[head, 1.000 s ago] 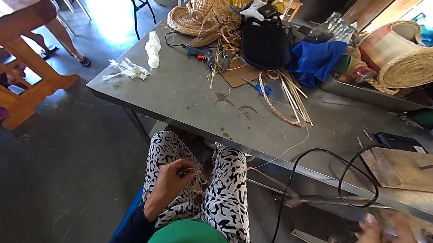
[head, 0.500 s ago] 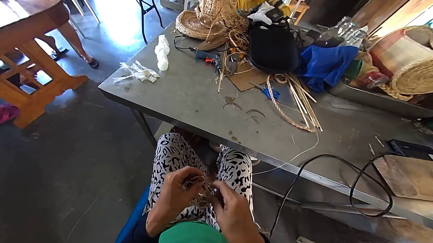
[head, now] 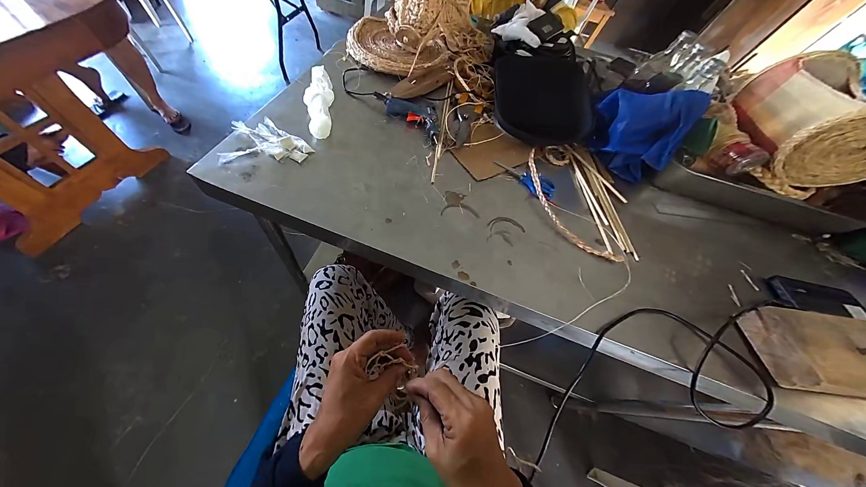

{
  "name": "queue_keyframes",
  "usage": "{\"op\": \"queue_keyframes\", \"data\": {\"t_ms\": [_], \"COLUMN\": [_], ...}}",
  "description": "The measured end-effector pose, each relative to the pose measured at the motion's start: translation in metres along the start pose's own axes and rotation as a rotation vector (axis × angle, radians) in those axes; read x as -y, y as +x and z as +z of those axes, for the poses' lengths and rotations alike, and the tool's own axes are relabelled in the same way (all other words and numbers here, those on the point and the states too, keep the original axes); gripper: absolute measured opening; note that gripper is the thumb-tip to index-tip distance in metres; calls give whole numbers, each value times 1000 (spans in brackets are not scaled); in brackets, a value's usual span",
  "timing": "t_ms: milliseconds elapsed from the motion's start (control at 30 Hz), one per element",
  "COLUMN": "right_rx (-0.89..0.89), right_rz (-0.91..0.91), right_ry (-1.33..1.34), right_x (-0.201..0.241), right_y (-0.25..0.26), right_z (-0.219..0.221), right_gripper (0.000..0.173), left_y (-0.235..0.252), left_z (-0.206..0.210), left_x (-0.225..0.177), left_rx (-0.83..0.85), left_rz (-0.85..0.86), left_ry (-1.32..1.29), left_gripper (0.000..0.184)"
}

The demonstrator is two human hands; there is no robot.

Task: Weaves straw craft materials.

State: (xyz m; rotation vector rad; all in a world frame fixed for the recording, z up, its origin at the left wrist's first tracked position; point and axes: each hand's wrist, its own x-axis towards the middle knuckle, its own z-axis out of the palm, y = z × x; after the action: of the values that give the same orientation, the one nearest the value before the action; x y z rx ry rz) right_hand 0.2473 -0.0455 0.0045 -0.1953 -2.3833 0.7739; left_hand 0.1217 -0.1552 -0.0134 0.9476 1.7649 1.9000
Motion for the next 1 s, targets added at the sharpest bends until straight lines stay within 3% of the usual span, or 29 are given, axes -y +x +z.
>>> {"op": "queue_keyframes", "data": {"t_ms": [200, 300, 433, 533, 633, 833, 1000], "right_rx": [66, 60, 137, 213, 171, 38, 27], "right_rz": [-106, 54, 276, 310, 302, 291, 350], "right_ry": [-12, 148, 336, 306, 243, 360, 423], "right_x": [-6, -11, -17, -18, -16, -19, -21], "right_y": [11, 17, 22, 25, 27, 25, 23], "right_z": [-9, -15, -19, -21, -19, -10, -5], "right_gripper": [17, 17, 29, 19, 12, 12, 10], "left_y": [0, 2, 4, 3, 3, 2, 0], "left_z": [-2, -6, -11, -9, -4, 0, 1], "left_x": [1, 4, 2, 0, -3, -5, 0], "left_rx": [98, 142, 202, 191, 143, 46, 64], "left_rz": [33, 96, 140, 133, 105, -81, -63], "left_ry": [102, 54, -4, -11, -7, -100, -148], "left_gripper": [22, 19, 21, 26, 32, 17, 15]}}
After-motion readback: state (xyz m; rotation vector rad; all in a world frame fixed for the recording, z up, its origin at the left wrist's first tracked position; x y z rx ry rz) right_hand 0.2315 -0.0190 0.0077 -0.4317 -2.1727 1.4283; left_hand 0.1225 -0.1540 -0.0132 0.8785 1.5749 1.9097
